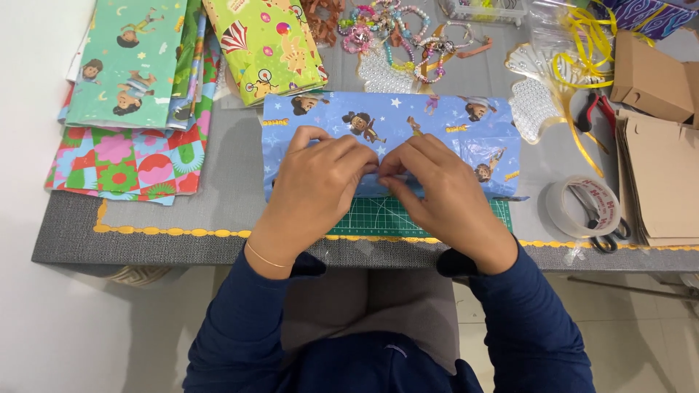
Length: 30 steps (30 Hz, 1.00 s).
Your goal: The person wraps a small cardboard box with blue patterned wrapping paper. They fold the paper around the box, secure it with clear tape, trim excess paper with scissors, and fold the ends to complete the wrapping.
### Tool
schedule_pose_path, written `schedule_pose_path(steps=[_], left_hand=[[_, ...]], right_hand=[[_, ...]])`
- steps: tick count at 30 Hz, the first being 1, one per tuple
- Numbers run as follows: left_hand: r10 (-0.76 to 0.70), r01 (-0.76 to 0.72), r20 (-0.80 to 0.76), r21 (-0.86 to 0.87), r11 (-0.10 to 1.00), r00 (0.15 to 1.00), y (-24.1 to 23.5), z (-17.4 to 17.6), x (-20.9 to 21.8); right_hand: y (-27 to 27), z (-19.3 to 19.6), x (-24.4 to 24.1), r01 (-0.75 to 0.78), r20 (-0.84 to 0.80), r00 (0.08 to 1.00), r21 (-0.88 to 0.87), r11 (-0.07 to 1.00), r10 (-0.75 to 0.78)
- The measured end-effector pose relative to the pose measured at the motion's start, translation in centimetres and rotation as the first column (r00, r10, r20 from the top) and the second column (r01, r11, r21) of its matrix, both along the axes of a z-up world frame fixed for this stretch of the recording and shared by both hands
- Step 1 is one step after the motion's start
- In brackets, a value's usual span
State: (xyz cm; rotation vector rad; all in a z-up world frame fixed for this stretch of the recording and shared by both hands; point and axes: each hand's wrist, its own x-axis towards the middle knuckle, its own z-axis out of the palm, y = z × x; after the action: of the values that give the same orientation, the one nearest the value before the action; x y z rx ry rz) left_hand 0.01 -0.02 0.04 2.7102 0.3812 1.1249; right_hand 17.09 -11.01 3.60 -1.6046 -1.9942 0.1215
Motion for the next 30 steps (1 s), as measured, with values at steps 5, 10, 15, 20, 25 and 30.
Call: schedule_pose_path(steps=[5,10,15,20,25,30], left_hand=[[-0.061,0.059,-0.014,-0.092,0.994,0.998,0.1,0.6,-0.9],[-0.102,0.089,-0.056,-0.192,0.977,0.993,0.3,0.5,-1.1],[-0.073,0.063,-0.050,-0.173,0.983,0.996,0.3,0.3,-0.9],[-0.064,0.057,-0.045,-0.151,0.987,0.997,0.2,0.2,-0.9],[-0.040,0.037,-0.061,-0.061,0.997,0.997,0.2,0.1,-0.9],[-0.042,0.042,-0.054,-0.005,0.999,0.998,0.0,0.5,-0.9]], right_hand=[[-0.2,-0.2,0.1,-0.007,-0.002,1.000,0.032,0.999,0.007],[0.1,-0.3,0.3,0.014,-0.082,0.996,-0.035,0.999,-0.017],[0.5,0.3,0.1,0.099,-0.196,0.971,-0.205,0.974,-0.140],[0.6,0.5,-0.1,0.147,-0.206,0.959,-0.217,0.965,-0.193],[0.8,1.0,-0.4,0.185,-0.220,0.944,-0.262,0.947,-0.245],[0.9,0.7,-0.2,0.130,-0.180,0.969,-0.219,0.967,-0.171]])
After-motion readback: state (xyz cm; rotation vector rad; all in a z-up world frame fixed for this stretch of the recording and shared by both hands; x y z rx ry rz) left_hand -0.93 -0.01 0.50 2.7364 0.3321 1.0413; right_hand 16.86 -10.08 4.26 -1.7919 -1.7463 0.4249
